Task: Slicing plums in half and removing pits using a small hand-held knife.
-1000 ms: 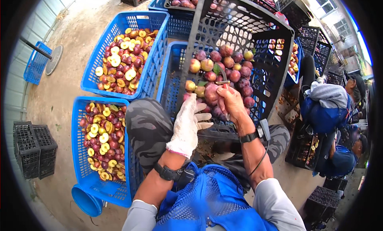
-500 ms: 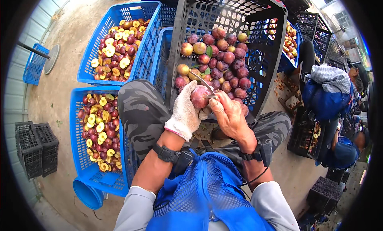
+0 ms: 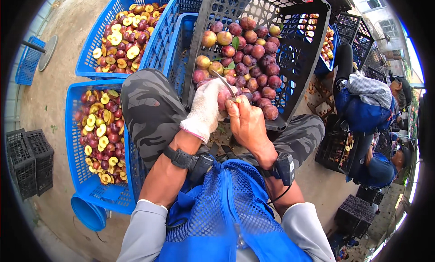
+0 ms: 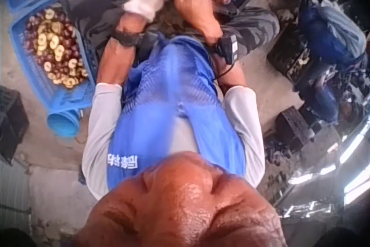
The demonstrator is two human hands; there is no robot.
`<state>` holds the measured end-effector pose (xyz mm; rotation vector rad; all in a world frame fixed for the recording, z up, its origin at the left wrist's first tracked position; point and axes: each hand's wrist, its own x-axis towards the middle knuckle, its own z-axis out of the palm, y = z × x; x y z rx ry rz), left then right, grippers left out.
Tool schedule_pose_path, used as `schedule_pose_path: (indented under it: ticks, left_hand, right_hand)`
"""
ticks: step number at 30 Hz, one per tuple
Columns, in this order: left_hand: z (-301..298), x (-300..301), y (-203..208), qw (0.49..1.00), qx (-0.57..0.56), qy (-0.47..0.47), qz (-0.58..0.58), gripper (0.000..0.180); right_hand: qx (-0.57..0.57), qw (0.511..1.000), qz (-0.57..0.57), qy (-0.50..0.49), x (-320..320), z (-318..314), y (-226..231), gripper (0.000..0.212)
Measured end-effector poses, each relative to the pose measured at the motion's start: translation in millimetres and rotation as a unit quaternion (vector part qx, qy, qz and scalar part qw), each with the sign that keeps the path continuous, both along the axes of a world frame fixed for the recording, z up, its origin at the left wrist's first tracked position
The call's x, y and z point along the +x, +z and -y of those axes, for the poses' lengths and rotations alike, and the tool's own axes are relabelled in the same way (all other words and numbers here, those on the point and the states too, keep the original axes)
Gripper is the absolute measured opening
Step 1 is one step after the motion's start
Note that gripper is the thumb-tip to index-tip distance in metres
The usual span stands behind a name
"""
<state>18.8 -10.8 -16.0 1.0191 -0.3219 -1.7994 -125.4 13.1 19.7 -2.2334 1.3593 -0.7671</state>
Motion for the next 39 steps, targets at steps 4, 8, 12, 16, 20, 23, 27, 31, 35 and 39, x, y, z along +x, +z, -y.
schedule_pose_path:
  ticks: [4,8,12,16,20,23,27,31,35,39]
  left_hand:
    - [-6.0,-3.3,3.5,0.987,-0.117,0.002,0.106,0.032]
    - [-5.2,-13.1,20.5,0.991,0.058,0.007,-0.123,0.036]
    - [-6.4,-11.7,-6.4,0.999,-0.024,-0.025,-0.041,0.033]
    - [-18.0,3.8,10.7,0.955,0.039,-0.047,-0.290,0.029]
    - [-9.1,8.3,15.2,0.938,0.035,-0.095,-0.330,0.046]
    - [-7.5,1.7,21.6,0.938,0.043,-0.015,-0.344,0.052]
    - [-8.2,-9.2,41.6,0.953,0.063,0.058,-0.292,0.058]
    - [-6.8,-11.6,34.3,0.969,0.039,0.072,-0.234,0.054]
    - [-10.0,-14.2,33.3,0.959,-0.036,0.096,-0.266,0.042]
    - [-10.2,-13.5,28.2,0.964,-0.074,0.097,-0.238,0.044]
  right_hand:
    - [-0.119,0.989,-0.079,0.050,-7.6,-3.2,-11.5,0.014]
    - [0.394,0.896,0.192,-0.065,-10.6,-10.7,47.7,0.021]
    - [-0.065,0.993,0.055,0.077,-12.0,-7.3,13.2,0.018]
    - [-0.168,0.962,-0.205,0.073,-44.4,15.3,32.2,0.016]
    - [0.084,0.970,0.177,-0.141,-64.4,26.8,32.0,0.030]
    - [0.237,0.949,0.200,-0.065,-40.0,-21.2,48.8,0.027]
    - [0.150,0.971,0.178,-0.048,-21.4,-40.5,34.6,0.021]
    - [0.130,0.972,0.193,-0.048,-15.4,-43.5,27.7,0.018]
    - [0.103,0.974,0.189,-0.070,-21.1,-45.5,29.9,0.018]
    - [0.118,0.974,0.181,-0.073,-24.4,-47.4,28.2,0.019]
